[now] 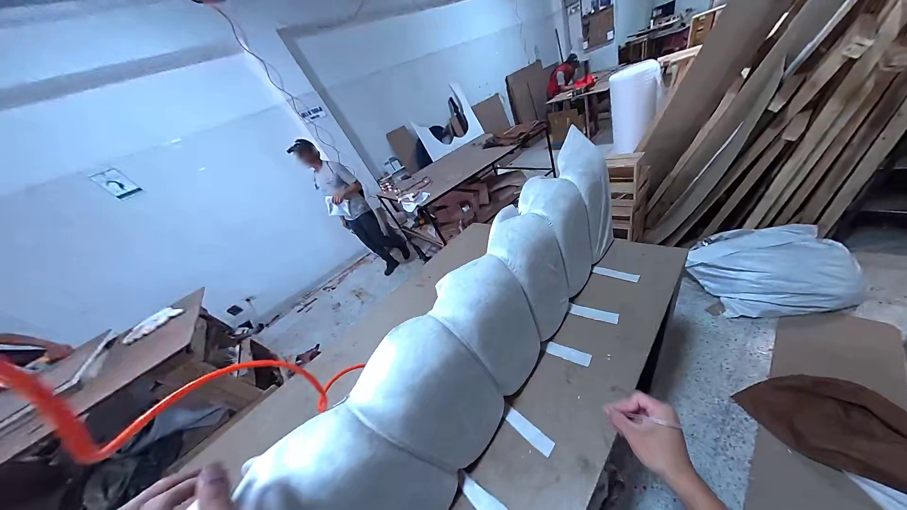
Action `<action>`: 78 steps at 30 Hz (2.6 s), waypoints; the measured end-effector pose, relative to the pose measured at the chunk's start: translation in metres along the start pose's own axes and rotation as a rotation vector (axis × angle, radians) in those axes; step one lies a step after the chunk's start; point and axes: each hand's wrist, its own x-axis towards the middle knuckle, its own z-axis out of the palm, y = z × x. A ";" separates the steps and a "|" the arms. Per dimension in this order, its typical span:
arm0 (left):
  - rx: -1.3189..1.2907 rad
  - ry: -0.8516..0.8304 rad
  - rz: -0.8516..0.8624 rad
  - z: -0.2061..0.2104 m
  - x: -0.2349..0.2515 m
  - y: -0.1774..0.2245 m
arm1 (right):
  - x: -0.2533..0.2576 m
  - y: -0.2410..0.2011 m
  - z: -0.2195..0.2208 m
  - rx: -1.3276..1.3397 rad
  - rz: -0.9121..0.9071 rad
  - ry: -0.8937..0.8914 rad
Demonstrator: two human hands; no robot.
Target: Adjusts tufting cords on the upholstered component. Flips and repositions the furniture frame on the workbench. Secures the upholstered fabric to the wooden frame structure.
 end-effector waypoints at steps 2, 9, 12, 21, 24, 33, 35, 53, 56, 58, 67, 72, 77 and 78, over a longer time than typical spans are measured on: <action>-0.172 -0.042 0.197 0.018 0.020 0.089 | 0.064 -0.026 0.026 0.042 -0.078 0.020; -0.317 -0.633 -0.212 0.225 0.176 0.219 | 0.276 -0.125 0.169 0.284 -0.386 0.013; -0.126 -0.807 -0.286 0.260 0.184 0.220 | 0.310 -0.128 0.197 0.156 -0.456 -0.057; -0.002 -0.814 -0.303 0.269 0.195 0.212 | 0.289 -0.061 0.167 0.388 -0.382 -0.116; 0.013 -0.799 -0.330 0.268 0.190 0.218 | 0.299 -0.085 0.184 0.410 -0.542 -0.159; 0.014 -0.787 -0.369 0.277 0.202 0.221 | 0.313 -0.063 0.172 0.399 -0.633 -0.109; -0.002 -0.779 -0.403 0.277 0.200 0.225 | 0.324 -0.072 0.177 0.316 -0.806 -0.159; 0.028 -0.827 -0.428 0.283 0.207 0.213 | 0.300 -0.025 0.182 0.198 -0.707 -0.120; 0.028 -0.832 -0.423 0.285 0.212 0.208 | 0.315 -0.072 0.188 0.284 -0.761 -0.107; 0.028 -0.843 -0.433 0.284 0.209 0.208 | 0.322 -0.087 0.198 0.209 -0.814 -0.114; 0.069 -0.810 -0.379 0.288 0.211 0.202 | 0.316 -0.057 0.194 0.299 -0.648 -0.155; 0.061 -0.820 -0.393 0.289 0.212 0.203 | 0.318 -0.034 0.223 0.283 -0.801 -0.001; -0.037 -0.869 -0.466 0.301 0.231 0.184 | 0.278 0.088 0.211 0.158 -0.713 -0.068; -0.066 -0.872 -0.497 0.306 0.233 0.178 | 0.271 0.109 0.207 0.116 -0.692 -0.094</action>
